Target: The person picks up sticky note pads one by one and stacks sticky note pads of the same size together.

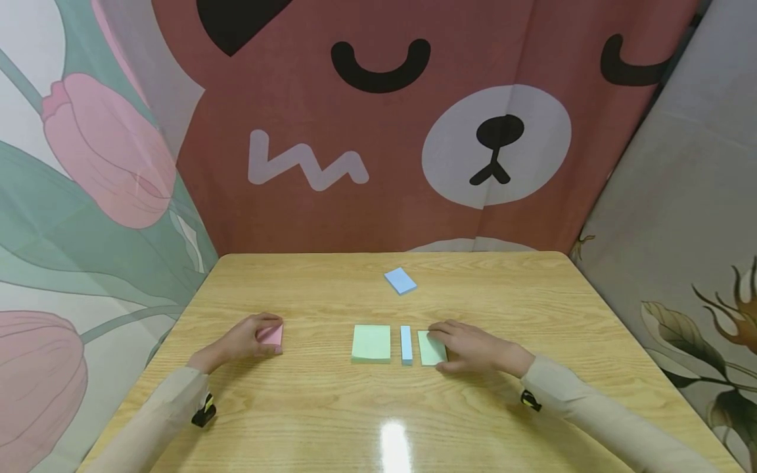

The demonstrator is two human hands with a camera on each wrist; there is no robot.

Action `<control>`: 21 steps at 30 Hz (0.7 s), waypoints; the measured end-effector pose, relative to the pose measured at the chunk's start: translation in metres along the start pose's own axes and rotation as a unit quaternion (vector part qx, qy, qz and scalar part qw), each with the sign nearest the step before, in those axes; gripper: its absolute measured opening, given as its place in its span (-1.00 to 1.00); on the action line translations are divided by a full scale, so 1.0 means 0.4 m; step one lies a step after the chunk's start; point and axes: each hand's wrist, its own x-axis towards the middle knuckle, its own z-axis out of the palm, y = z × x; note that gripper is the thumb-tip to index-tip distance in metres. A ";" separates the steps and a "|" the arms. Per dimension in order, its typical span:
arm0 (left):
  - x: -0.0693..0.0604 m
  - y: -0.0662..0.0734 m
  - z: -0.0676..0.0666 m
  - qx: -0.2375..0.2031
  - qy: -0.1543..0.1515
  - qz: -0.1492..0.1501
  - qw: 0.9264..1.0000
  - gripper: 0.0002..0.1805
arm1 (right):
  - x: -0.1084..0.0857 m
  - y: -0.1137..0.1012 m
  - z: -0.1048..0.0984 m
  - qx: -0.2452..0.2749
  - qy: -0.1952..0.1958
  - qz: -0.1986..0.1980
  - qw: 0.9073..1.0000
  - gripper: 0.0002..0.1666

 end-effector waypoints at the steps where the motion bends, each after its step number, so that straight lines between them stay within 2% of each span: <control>1: 0.000 0.000 0.000 0.000 0.000 0.000 1.000 -0.24 | 0.000 0.001 0.001 -0.001 -0.001 0.001 1.000 -0.22; 21: 0.000 -0.005 0.004 0.008 0.010 0.014 1.000 -0.24 | -0.022 0.016 0.003 -0.014 0.003 0.012 1.000 -0.10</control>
